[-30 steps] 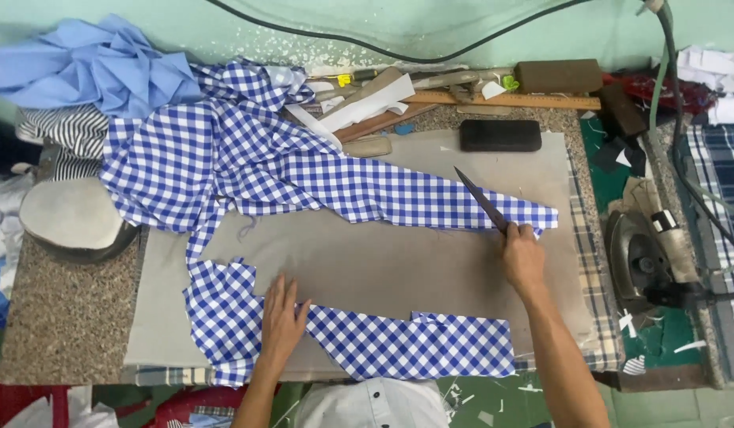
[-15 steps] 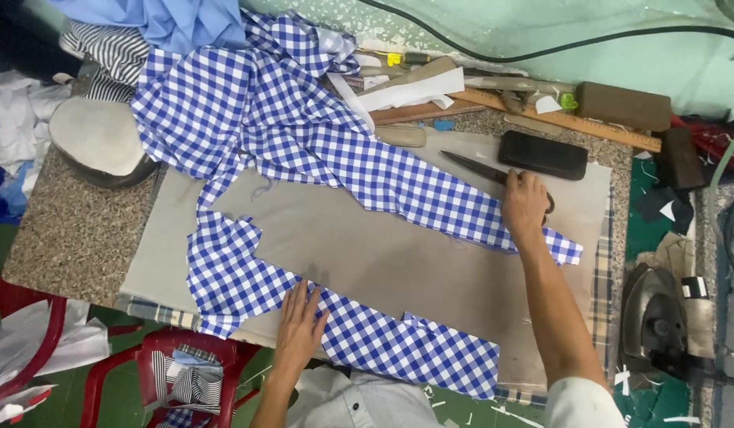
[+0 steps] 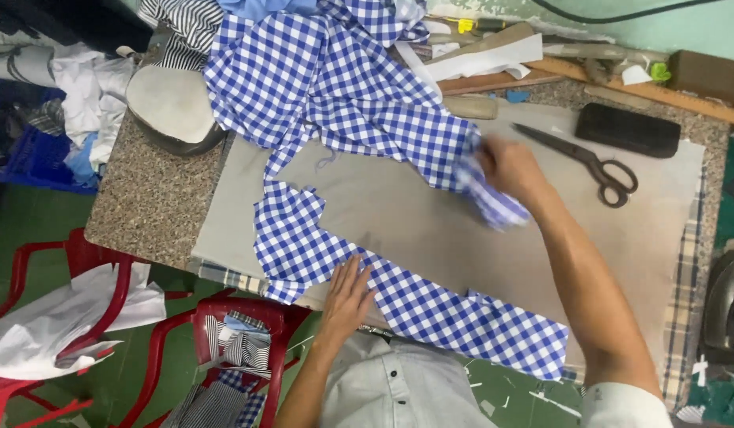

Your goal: The person cuts a blue and white checkered fabric with scissors, then places white tape on the fabric and irons it with a steam iron. The person uses a black pad to press the fabric while ironing.

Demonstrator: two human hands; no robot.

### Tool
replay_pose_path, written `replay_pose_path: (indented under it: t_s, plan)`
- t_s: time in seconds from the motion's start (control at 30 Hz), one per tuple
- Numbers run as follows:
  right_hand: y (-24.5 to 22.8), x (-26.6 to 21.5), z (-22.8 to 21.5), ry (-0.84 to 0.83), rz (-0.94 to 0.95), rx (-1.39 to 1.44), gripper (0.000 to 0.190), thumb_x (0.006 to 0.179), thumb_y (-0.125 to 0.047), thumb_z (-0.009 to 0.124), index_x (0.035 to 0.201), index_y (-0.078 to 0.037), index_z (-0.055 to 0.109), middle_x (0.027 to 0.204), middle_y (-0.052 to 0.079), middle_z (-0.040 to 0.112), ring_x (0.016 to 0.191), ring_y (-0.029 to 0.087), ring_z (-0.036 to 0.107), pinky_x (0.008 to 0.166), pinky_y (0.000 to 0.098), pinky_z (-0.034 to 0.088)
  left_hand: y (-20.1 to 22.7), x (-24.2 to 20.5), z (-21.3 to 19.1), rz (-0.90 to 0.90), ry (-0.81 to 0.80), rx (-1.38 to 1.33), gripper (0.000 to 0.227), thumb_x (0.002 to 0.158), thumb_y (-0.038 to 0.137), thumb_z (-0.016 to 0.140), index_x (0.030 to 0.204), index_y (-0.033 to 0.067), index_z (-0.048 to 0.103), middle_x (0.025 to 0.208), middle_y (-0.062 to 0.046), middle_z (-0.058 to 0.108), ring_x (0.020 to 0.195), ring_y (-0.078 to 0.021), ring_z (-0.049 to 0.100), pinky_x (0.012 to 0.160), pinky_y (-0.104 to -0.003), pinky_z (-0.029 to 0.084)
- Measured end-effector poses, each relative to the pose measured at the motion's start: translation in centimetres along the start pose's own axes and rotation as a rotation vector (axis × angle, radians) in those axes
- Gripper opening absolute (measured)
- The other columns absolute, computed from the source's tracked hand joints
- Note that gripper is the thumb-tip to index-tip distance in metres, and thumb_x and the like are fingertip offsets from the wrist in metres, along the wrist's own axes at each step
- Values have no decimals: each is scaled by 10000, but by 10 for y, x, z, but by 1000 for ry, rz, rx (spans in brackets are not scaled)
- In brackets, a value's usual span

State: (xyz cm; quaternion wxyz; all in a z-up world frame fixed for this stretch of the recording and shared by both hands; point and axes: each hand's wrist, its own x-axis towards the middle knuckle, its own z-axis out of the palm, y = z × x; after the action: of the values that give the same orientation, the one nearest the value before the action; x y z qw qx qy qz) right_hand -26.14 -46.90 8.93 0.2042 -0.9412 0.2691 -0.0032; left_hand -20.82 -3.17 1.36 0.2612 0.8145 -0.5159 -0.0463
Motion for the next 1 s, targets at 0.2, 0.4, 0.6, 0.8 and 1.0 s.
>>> replay_pose_path:
  t_s: [0.2, 0.4, 0.6, 0.8, 1.0]
  plan:
    - [-141, -70, -35, 588, -264, 362, 545, 1009, -61, 673, 1484, 55, 433, 1240, 308, 646, 1076, 501, 649, 895, 566, 549, -46, 2, -42, -26, -117, 4, 484, 1021, 270, 620, 1443, 53, 526, 1623, -201, 332, 1475, -357, 363, 1211, -569, 274]
    - [-35, -249, 80, 449, 273, -30, 486, 946, -27, 683, 1423, -11, 593, 1309, 209, 627, 1249, 406, 597, 1094, 483, 477, -90, 29, -56, -17, -228, 115, 592, 999, 422, 621, 1465, 69, 526, 1571, -226, 417, 1482, -374, 366, 1215, -582, 254]
    - [36, -373, 157, 87, 715, -373, 907, 803, -481, 789, 1567, -104, 479, 1200, 167, 645, 1139, 363, 626, 1000, 452, 515, -117, 29, -40, -101, -236, 283, 720, 1040, 543, 467, 1539, 24, 444, 1614, -289, 365, 1511, -447, 312, 1226, -660, 149]
    - [71, -365, 127, 75, 700, 189, 326, 845, -280, 808, 1144, -168, 747, 1058, 89, 760, 1070, 342, 715, 981, 463, 540, -158, 61, -61, -310, -281, 410, 781, 1022, 618, 402, 1620, 117, 361, 1614, -216, 427, 1484, -382, 404, 1226, -642, 187]
    - [80, -292, 102, 127, 721, 183, 298, 910, -338, 757, 1165, -191, 706, 989, 127, 775, 1030, 358, 732, 889, 482, 568, -248, 120, -99, -516, -314, 428, 916, 998, 814, 206, 1667, 188, 224, 1725, -128, 191, 1590, -313, 147, 1258, -619, 55]
